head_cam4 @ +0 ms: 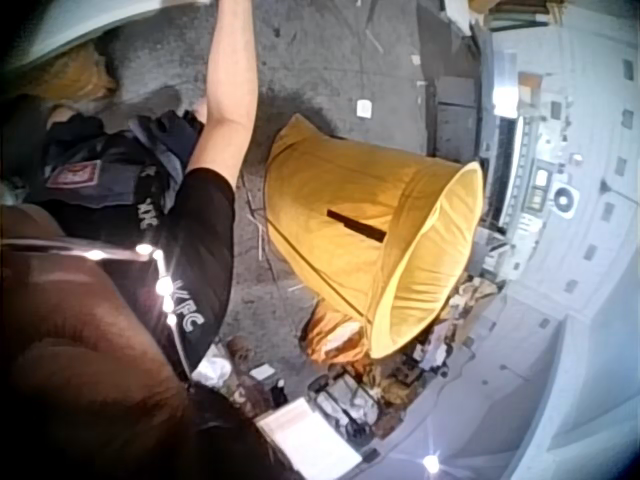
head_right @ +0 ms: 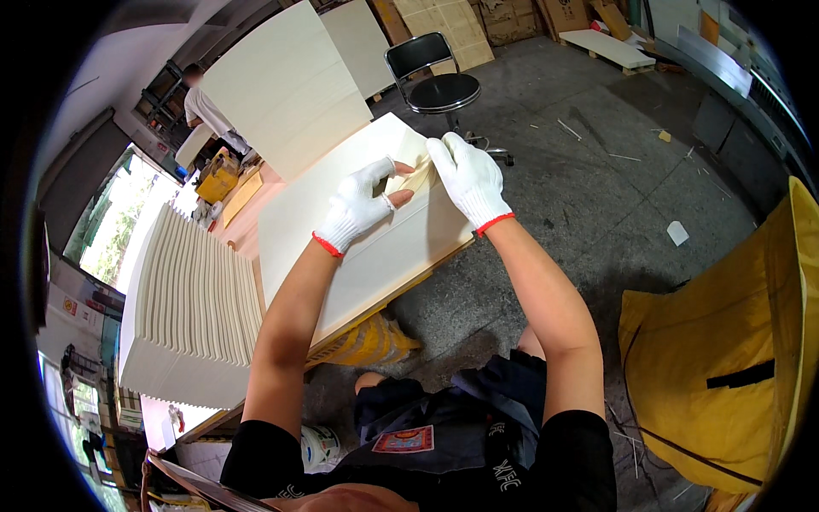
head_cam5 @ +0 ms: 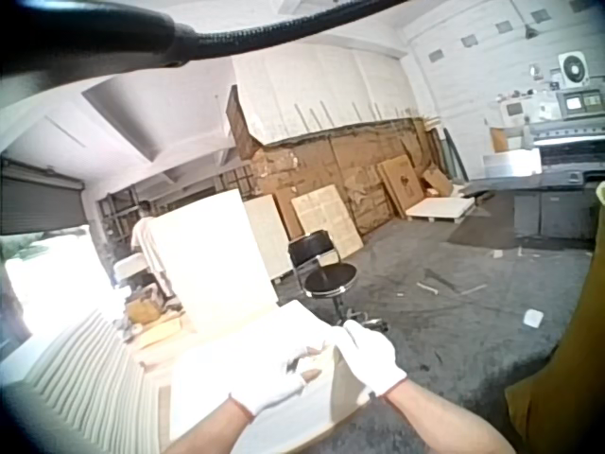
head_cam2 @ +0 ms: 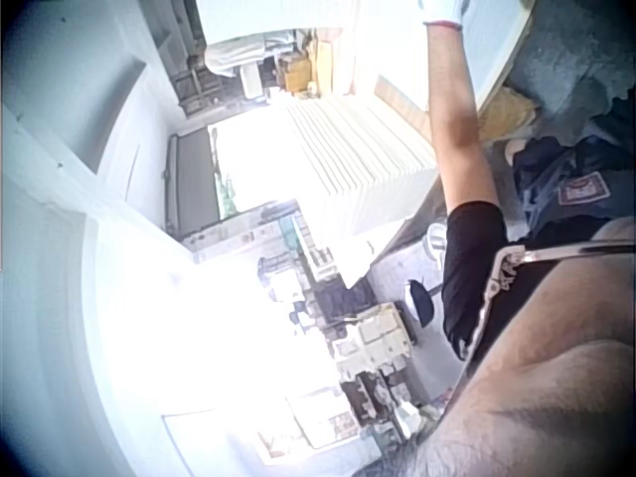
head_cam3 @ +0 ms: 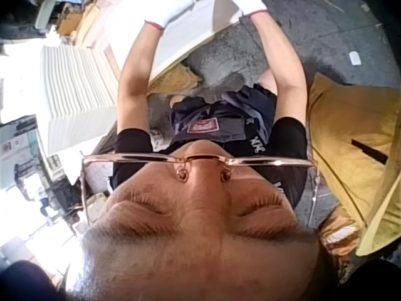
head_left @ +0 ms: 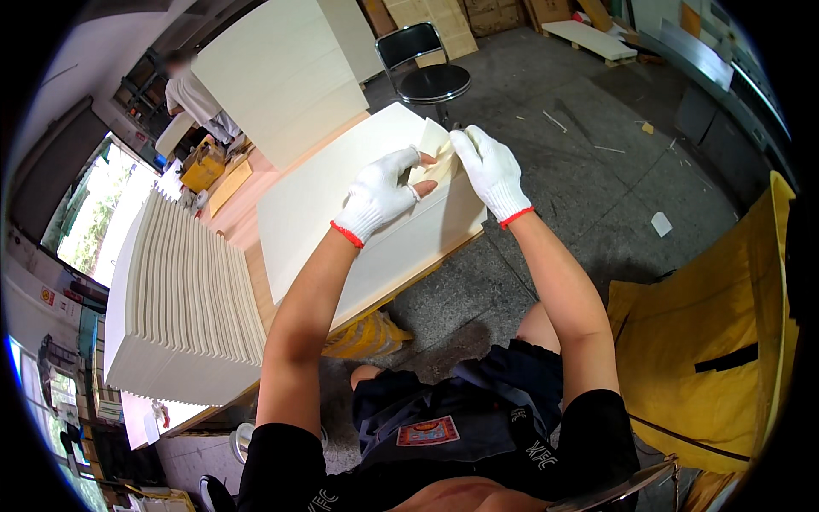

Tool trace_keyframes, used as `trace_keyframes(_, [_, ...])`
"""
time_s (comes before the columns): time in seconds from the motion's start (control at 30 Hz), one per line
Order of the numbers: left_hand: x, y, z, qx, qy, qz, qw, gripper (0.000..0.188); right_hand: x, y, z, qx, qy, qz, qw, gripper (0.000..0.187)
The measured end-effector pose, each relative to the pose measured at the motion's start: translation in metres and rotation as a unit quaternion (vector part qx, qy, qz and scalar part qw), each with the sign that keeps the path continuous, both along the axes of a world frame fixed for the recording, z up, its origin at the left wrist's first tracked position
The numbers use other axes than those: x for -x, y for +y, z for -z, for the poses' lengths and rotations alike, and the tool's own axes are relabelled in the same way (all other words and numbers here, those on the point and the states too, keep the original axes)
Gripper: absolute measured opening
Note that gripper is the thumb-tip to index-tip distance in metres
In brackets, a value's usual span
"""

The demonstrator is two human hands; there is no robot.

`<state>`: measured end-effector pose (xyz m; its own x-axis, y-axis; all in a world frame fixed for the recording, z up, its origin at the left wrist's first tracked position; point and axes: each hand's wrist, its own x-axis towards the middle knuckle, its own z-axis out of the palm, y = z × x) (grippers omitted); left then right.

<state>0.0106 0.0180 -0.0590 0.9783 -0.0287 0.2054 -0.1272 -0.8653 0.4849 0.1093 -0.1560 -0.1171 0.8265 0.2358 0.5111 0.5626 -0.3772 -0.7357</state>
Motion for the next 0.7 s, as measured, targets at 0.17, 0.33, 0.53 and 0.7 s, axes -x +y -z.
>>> trace_keyframes(0.17, [0.001, -0.004, -0.003, -0.008, 0.002, -0.007, 1.0, 0.033, 0.001, -0.002, 0.0, -0.01, 0.01, -0.002, 1.0, 0.051])
trace_keyframes(0.33, [0.001, 0.002, 0.004, 0.056, -0.073, 0.025, 0.995, 0.028, 0.009, -0.002, -0.01, 0.003, 0.025, -0.011, 1.0, 0.051])
trace_keyframes(0.53, [0.004, -0.006, -0.006, -0.013, 0.002, -0.003, 1.0, 0.028, 0.001, 0.0, 0.0, 0.001, 0.006, 0.008, 1.0, 0.05])
trace_keyframes(0.7, [0.004, -0.008, -0.007, -0.008, 0.0, -0.008, 1.0, 0.028, 0.002, -0.001, -0.002, -0.01, 0.026, 0.0, 1.0, 0.051])
